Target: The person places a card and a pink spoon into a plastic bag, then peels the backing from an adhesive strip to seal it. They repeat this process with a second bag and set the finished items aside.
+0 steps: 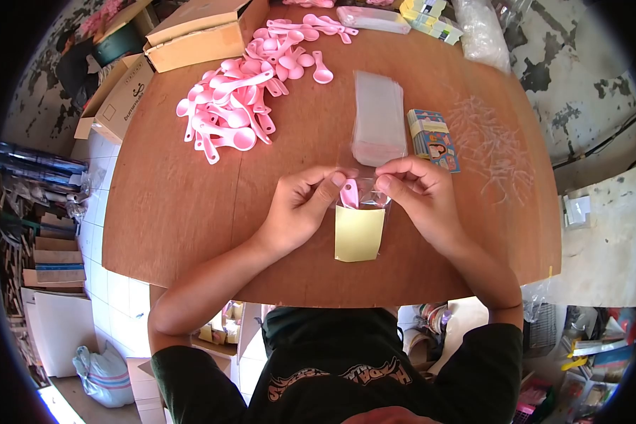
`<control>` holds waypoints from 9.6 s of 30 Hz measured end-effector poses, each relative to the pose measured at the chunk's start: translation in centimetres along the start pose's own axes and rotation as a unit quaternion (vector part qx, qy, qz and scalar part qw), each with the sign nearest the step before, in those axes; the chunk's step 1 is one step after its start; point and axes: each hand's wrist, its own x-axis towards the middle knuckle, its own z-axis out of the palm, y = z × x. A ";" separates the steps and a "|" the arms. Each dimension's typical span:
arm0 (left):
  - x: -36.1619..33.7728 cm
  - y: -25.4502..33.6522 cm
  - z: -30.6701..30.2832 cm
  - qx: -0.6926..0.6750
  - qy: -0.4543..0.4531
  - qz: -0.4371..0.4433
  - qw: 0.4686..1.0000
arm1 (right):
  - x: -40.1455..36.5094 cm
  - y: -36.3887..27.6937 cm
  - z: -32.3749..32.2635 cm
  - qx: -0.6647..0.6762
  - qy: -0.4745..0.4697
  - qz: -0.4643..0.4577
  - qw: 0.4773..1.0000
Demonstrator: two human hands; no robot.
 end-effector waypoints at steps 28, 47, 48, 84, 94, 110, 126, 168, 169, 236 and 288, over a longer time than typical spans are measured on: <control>0.1 0.1 -0.9 -0.163 -0.014 -0.065 0.984 | 0.2 -0.2 -0.8 -0.068 -0.046 -0.048 0.995; 0.0 0.1 -1.3 -0.223 -0.031 -0.072 0.972 | 0.2 -0.6 -0.9 -0.193 -0.070 -0.160 0.966; 0.0 0.0 -1.3 -0.253 -0.039 -0.074 0.964 | 0.1 -0.7 -0.9 -0.195 -0.071 -0.152 0.966; 0.5 0.2 -0.4 -0.125 -0.027 -0.027 0.991 | 0.1 0.4 -1.2 -0.027 -0.073 -0.085 0.993; -0.1 2.3 -1.1 -0.088 -0.014 0.015 0.996 | 0.7 -0.1 -2.0 -0.352 0.028 -0.243 0.903; -27.1 -6.2 -12.3 0.290 -0.123 -0.352 0.881 | 0.8 2.0 -2.8 -0.584 0.027 -0.240 0.775; -8.1 9.5 0.0 0.103 -0.325 0.014 0.940 | 0.8 4.4 -2.3 -0.623 -0.006 -0.227 0.749; 4.4 -2.3 -1.0 -0.384 -0.031 -0.166 0.908 | -2.4 -1.4 -13.3 -0.241 0.186 0.238 0.922; 4.4 -2.4 -1.1 -0.376 -0.036 -0.166 0.911 | -2.7 -2.2 -13.1 -0.212 0.152 0.238 0.936; 4.3 -2.6 -1.1 -0.367 0.002 -0.138 0.920 | 0.2 1.0 1.1 -0.085 0.004 0.163 0.983; 2.6 -1.9 1.1 -0.349 -0.032 -0.176 0.920 | -0.1 4.2 1.3 0.048 -0.021 0.012 0.999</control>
